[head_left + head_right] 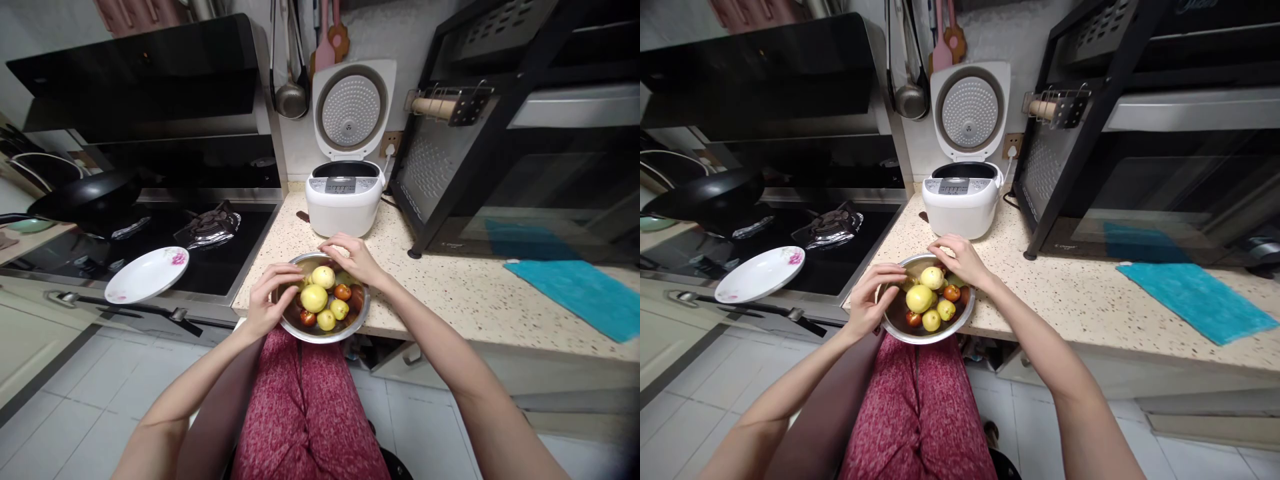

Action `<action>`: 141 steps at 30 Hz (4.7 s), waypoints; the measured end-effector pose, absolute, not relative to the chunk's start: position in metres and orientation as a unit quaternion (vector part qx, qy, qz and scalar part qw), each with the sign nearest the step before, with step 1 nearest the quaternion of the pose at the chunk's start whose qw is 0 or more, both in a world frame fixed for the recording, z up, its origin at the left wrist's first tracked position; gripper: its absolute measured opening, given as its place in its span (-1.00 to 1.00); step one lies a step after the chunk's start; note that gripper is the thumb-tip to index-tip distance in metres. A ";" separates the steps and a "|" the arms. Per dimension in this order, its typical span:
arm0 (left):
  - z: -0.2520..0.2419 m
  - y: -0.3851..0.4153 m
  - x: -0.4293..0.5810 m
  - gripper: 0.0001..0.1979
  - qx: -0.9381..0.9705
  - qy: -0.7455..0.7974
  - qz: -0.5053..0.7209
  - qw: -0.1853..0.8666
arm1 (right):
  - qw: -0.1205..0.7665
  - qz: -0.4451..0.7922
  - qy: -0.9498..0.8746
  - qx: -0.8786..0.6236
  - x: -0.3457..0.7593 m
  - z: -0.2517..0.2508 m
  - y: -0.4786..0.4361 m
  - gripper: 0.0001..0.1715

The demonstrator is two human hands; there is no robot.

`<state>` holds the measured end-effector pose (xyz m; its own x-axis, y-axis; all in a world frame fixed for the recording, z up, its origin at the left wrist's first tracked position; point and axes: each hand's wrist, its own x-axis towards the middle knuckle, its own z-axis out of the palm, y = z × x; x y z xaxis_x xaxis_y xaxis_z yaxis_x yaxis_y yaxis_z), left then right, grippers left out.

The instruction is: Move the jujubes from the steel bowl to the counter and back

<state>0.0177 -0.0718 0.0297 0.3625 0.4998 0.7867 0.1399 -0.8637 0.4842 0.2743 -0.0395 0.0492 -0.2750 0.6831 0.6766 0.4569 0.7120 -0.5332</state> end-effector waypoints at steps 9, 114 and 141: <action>0.013 -0.063 0.002 -0.74 0.760 0.289 0.552 0.185 | 0.474 0.086 -0.750 -0.454 0.292 0.035 -0.019 -0.59; -0.026 0.018 0.012 -0.10 0.776 0.374 0.443 0.250 | 0.078 0.028 -0.641 -0.763 0.204 0.208 0.008 -0.86; -0.005 -0.008 0.017 -0.52 0.938 0.189 0.289 0.033 | 0.242 0.147 -0.603 -0.746 0.294 0.176 -0.113 -0.63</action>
